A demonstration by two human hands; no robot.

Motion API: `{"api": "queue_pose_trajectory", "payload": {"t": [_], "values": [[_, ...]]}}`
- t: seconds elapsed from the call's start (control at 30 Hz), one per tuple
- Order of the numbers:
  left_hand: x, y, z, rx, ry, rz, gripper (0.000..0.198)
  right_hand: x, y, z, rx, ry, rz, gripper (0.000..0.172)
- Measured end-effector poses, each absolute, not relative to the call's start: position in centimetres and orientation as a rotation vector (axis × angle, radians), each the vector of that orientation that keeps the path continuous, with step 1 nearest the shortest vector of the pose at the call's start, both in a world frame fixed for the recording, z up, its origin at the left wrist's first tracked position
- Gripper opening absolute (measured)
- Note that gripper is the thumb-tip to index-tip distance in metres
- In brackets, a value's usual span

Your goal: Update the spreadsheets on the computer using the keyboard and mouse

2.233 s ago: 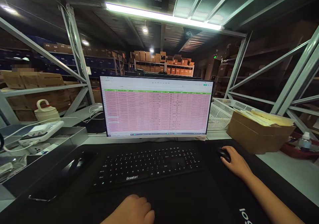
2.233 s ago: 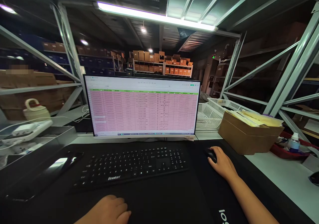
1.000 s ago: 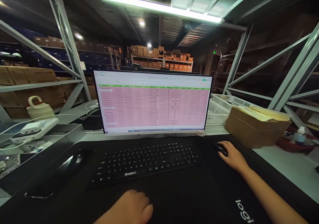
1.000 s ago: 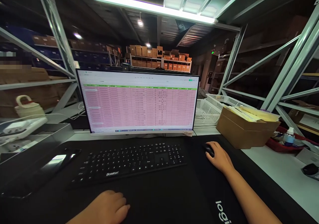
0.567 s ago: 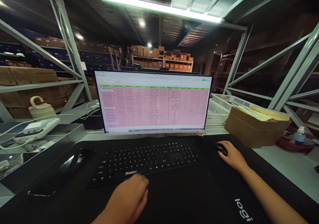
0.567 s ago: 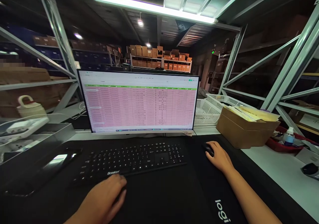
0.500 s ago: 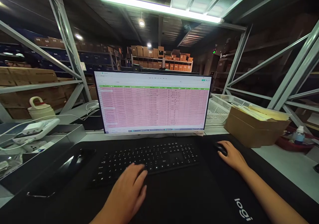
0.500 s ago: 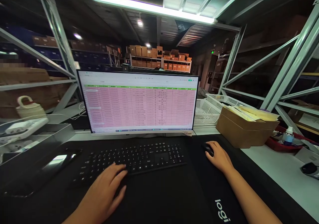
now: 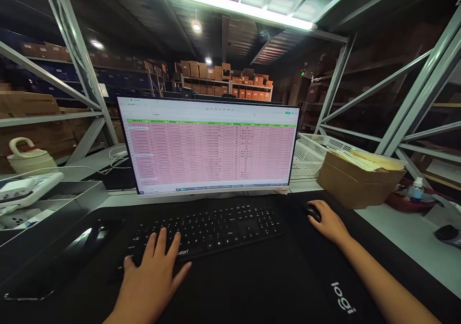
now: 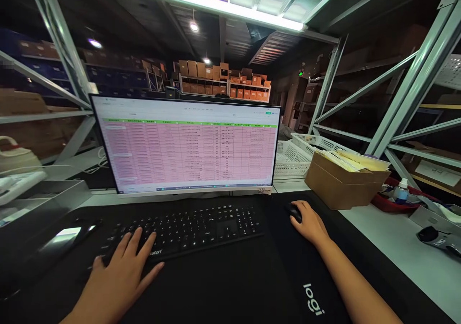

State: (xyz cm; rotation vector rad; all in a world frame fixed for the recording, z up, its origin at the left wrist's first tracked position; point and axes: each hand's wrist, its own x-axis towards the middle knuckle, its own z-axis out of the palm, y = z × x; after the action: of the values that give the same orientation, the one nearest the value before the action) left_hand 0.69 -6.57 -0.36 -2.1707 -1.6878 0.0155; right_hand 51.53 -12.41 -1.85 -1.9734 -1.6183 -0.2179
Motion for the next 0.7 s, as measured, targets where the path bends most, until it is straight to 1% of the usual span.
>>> {"api": "queue_pose_trajectory", "payload": {"t": [0.13, 0.37, 0.7], "values": [[0.9, -6.8, -0.4, -2.156, -1.687, 0.067, 0.061, 51.4, -12.4, -1.7, -1.997, -1.610, -0.202, 0.044], [1.1, -7.1, -1.2, -2.164, -1.656, 0.011, 0.059, 51.8, -12.3, -2.0, -2.010, -1.601, -0.235, 0.040], [1.2, -7.1, -1.4, -2.153, -1.647, 0.004, 0.058, 52.0, -12.2, -2.3, -2.034, -1.583, -0.241, 0.042]]}}
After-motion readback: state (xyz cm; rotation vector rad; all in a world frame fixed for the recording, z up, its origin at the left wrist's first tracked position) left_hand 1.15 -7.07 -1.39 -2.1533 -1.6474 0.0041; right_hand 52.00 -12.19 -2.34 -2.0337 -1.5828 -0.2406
